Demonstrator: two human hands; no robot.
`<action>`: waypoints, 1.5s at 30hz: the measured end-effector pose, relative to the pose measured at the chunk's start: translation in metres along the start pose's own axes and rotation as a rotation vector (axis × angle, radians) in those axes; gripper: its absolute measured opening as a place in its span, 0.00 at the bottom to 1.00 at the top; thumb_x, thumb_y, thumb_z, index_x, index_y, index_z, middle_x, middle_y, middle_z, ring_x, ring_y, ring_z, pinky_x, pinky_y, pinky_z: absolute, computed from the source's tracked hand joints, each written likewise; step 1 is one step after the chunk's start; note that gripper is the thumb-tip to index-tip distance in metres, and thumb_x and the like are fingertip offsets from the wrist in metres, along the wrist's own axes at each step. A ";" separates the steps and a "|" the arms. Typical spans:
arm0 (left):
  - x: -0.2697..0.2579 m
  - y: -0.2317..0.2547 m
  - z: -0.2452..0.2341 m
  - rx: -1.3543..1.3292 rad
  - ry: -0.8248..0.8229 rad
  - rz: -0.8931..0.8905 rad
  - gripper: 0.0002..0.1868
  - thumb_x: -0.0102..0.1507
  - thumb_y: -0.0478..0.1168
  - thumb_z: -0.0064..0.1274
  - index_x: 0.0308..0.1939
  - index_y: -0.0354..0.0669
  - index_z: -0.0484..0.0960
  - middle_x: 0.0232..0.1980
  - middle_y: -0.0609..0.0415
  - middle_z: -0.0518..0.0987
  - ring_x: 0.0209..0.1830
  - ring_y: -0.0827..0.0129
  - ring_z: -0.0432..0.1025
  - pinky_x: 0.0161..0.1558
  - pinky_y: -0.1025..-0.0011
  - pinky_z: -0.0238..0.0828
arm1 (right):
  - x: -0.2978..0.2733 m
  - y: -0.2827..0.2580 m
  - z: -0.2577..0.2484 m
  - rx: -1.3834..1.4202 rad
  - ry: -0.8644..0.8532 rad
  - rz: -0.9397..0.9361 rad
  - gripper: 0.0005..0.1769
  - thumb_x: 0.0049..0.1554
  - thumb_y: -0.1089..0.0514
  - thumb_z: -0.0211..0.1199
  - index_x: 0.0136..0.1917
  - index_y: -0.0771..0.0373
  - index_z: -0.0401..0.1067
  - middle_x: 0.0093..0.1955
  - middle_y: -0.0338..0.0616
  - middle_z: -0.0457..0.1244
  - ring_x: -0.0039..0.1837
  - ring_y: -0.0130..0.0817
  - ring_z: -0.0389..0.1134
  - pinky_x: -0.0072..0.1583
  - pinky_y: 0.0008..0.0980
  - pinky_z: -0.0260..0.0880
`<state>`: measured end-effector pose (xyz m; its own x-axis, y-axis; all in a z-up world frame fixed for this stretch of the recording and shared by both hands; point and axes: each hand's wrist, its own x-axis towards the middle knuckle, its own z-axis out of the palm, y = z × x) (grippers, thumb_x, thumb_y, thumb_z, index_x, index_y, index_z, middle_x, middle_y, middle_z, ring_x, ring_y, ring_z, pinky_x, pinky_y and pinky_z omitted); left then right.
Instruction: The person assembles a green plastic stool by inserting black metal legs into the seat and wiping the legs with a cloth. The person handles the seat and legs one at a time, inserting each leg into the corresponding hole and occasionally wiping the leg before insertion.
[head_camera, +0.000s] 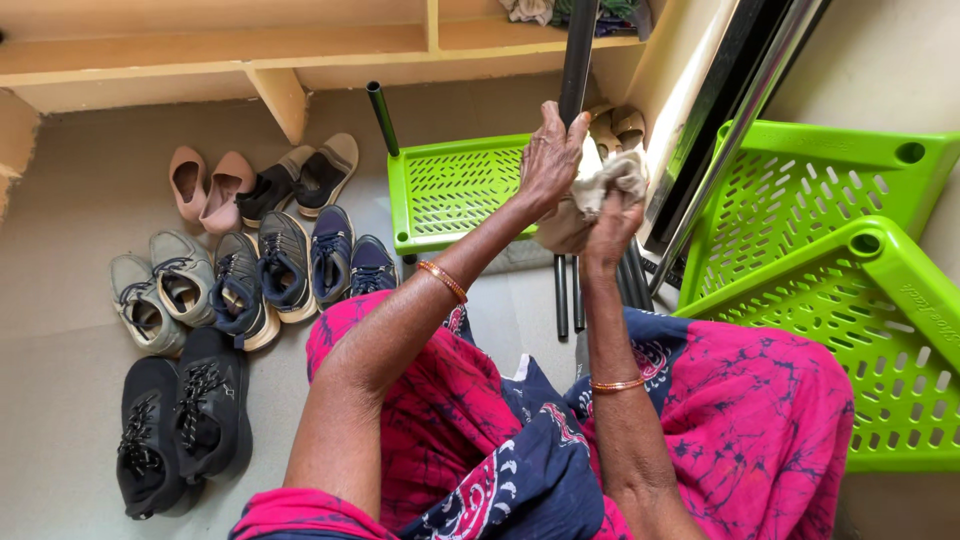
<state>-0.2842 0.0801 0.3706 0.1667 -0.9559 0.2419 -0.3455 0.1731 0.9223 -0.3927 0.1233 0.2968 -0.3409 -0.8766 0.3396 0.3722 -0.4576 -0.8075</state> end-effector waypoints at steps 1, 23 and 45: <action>-0.006 0.002 -0.006 0.076 0.011 0.045 0.22 0.69 0.56 0.41 0.47 0.39 0.62 0.23 0.44 0.77 0.21 0.48 0.75 0.28 0.49 0.70 | 0.002 -0.006 -0.004 0.000 0.027 0.037 0.25 0.67 0.50 0.57 0.71 0.65 0.62 0.63 0.46 0.64 0.63 0.35 0.68 0.64 0.35 0.73; -0.056 0.031 -0.046 -0.869 -0.642 -0.311 0.43 0.59 0.79 0.35 0.33 0.39 0.75 0.15 0.57 0.65 0.03 0.70 0.58 0.04 0.72 0.52 | 0.101 -0.072 0.076 0.384 -0.289 0.342 0.26 0.53 0.46 0.70 0.54 0.69 0.70 0.43 0.49 0.64 0.44 0.36 0.69 0.47 0.34 0.75; 0.014 0.020 -0.106 0.705 -0.112 0.260 0.34 0.54 0.67 0.67 0.39 0.39 0.80 0.34 0.49 0.77 0.36 0.59 0.73 0.38 0.56 0.71 | 0.048 -0.028 0.070 -0.382 -0.233 0.151 0.30 0.53 0.47 0.69 0.59 0.69 0.66 0.50 0.48 0.65 0.49 0.34 0.69 0.51 0.35 0.75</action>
<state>-0.1909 0.0949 0.4249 -0.0826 -0.9297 0.3589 -0.8753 0.2399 0.4199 -0.3589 0.0840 0.3700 -0.0883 -0.9593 0.2682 0.0437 -0.2727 -0.9611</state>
